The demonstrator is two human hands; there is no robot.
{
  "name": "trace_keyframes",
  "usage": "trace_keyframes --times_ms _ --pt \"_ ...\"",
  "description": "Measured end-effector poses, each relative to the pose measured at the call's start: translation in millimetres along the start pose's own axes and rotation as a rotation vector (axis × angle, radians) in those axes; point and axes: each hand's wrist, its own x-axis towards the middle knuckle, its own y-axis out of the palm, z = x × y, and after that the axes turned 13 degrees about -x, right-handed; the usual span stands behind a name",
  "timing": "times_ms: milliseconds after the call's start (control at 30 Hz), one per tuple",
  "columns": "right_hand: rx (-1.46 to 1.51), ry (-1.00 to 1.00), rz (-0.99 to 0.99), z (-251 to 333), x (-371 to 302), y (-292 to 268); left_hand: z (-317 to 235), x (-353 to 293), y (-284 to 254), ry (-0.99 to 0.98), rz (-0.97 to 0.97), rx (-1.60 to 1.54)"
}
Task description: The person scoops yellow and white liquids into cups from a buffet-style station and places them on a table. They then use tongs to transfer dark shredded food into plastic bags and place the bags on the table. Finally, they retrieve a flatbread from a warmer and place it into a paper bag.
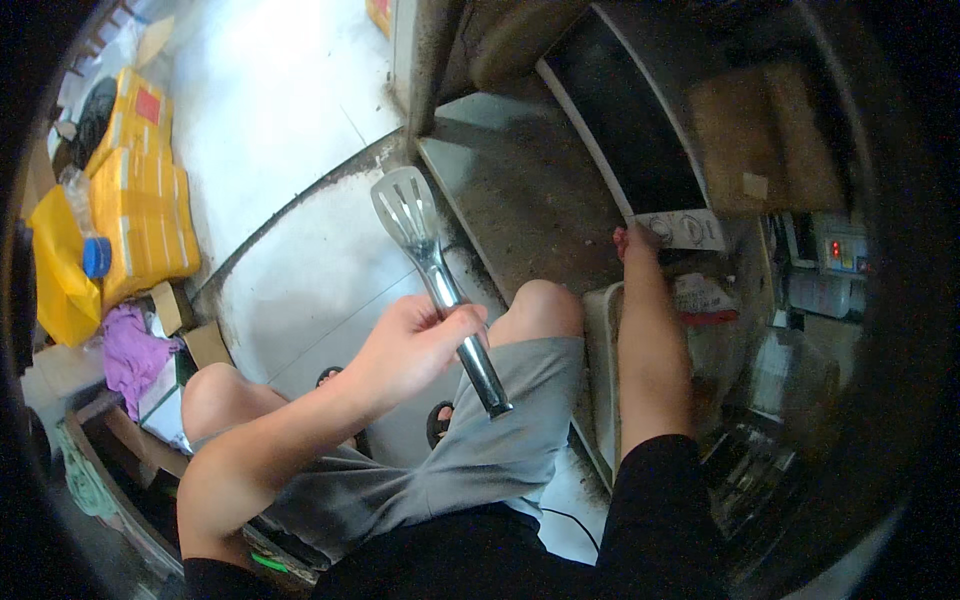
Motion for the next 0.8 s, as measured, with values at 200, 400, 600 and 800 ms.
trace_keyframes --times_ms 200,400,600,800 --pt "-0.177 -0.169 -0.318 4.3 -44.4 -4.8 4.8 0.7 8.6 -0.023 0.079 0.059" --pt "-0.381 -0.196 -0.399 9.6 -75.4 -5.7 -1.0 5.6 10.6 -0.026 0.077 0.146" --pt "-0.431 -0.206 -0.365 -2.3 -47.5 1.1 3.2 14.2 7.9 0.039 0.094 0.141" --pt "0.359 -0.125 0.054 -18.8 17.5 14.9 -7.9 10.6 16.1 -0.017 0.122 0.187"
